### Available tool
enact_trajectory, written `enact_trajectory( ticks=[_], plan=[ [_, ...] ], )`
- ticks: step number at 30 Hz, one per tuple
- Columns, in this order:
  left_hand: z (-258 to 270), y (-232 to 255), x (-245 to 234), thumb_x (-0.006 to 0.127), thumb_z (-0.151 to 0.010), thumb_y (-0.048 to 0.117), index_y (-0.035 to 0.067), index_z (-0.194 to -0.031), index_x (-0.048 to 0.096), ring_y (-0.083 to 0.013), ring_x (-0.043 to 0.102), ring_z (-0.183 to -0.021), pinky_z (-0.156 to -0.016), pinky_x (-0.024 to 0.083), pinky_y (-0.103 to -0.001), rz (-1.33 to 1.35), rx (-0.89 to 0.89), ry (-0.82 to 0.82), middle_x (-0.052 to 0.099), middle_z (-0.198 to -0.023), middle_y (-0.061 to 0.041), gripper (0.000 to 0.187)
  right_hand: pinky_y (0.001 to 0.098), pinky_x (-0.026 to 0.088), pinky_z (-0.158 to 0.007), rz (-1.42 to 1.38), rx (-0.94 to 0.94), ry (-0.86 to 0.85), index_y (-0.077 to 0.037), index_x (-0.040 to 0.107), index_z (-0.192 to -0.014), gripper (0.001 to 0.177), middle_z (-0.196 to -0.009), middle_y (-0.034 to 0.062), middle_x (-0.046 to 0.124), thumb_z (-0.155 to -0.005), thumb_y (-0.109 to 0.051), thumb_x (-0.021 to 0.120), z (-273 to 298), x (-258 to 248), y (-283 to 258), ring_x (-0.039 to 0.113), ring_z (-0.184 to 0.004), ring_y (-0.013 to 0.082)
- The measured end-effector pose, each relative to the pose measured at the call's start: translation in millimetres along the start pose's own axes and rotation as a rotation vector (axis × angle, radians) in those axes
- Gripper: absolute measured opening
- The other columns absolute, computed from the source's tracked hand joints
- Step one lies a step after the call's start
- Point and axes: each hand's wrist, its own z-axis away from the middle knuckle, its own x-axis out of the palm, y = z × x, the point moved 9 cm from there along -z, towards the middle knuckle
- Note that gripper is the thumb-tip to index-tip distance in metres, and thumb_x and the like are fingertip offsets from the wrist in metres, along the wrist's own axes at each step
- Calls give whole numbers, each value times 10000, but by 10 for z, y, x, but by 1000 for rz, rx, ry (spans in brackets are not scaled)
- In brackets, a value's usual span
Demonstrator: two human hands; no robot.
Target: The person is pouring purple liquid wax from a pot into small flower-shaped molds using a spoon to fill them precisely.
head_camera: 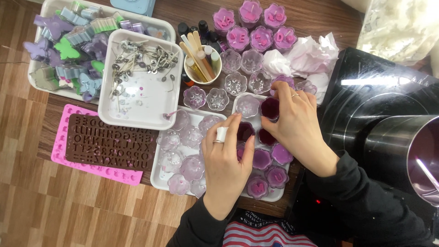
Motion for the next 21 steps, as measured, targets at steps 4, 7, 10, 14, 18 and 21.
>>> enact_trajectory(
  ticks=[4,7,10,14,18,21],
  plan=[
    [18,15,-26,751,-907,162,16,-1377,573,-327,577,-1202,-1029,439,-456,6,5,14,665,-1336,-138,523,469,401,-965,23,29,-15,3,533,-1264,629,-1014,152,712,-751,-199,835,0,37,0,661,-969,341],
    [25,25,-49,754,-916,170,20,-1373,579,-325,576,-1216,-1055,438,-458,4,10,27,664,-1330,-135,511,472,382,-983,65,52,-11,0,544,-1244,626,-990,150,715,-738,-215,843,-5,35,-19,666,-931,345],
    [26,16,-61,760,-910,179,21,-1371,583,-327,576,-1216,-1043,436,-458,8,-2,33,662,-1326,-139,518,473,379,-977,94,75,-29,5,546,-1247,645,-981,159,710,-737,-243,854,-9,59,-10,667,-912,354],
    [26,14,-50,764,-903,178,23,-1369,584,-327,575,-1210,-1033,435,-462,-12,-9,19,664,-1319,-134,524,487,379,-981,150,62,-30,1,557,-1239,646,-1015,154,714,-741,-277,859,12,70,-1,675,-888,341],
    [16,14,-35,765,-901,174,30,-1365,585,-310,581,-1207,-1006,441,-453,-25,-17,13,667,-1315,-119,517,485,387,-993,250,34,-71,-7,578,-1265,670,-986,134,696,-750,-329,864,32,84,-20,666,-901,321],
    [10,8,-12,739,-903,143,26,-1371,569,-306,582,-1213,-1023,433,-454,-39,-4,9,667,-1331,-115,511,479,389,-990,293,31,-95,-44,603,-1249,609,-1007,114,682,-776,-336,851,10,11,-136,638,-969,310]
  ],
)
